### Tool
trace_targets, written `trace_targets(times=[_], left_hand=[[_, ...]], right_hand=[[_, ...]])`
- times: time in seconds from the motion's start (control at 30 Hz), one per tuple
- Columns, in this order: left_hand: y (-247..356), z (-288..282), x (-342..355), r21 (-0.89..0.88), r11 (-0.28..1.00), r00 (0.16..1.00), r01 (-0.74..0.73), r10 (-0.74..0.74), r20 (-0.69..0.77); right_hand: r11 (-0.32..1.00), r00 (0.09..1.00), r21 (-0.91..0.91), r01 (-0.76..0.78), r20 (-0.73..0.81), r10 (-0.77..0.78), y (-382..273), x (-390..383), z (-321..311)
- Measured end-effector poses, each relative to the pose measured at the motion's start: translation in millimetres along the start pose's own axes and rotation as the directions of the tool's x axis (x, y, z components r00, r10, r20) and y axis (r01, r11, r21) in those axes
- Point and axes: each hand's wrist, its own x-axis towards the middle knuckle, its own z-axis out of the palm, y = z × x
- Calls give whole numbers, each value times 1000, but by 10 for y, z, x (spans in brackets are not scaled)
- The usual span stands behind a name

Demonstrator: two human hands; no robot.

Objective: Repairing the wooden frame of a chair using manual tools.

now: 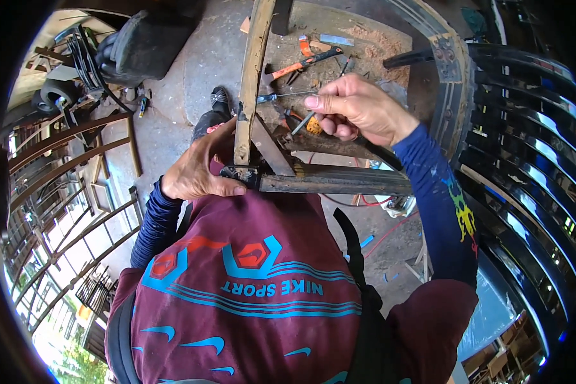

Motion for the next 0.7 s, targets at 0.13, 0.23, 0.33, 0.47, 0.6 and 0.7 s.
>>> trace_targets(times=[0.13,0.23,0.33,0.47,0.6,0.7], left_hand=[[-18,-19,-22,89,996,1000,24,-23,-12],[-10,-23,-13,22,998,998,64,-64,-10],[-13,-30,-25,50,997,998,54,-53,-19],[-38,-42,-13,76,995,998,59,-59,-8],[-78,-46,30,70,997,999,37,-37,2],[-46,-63,55,119,991,998,57,-59,6]], right_hand=[[964,984,201,174,-63,-165,219,-49,129],[908,907,76,413,-122,-403,438,-61,155],[861,859,70,505,-136,-493,500,-50,211],[893,923,266,364,24,-383,460,-62,65],[995,899,-1,-96,429,88,29,134,-354],[936,803,-231,-264,486,346,-300,219,-389]])
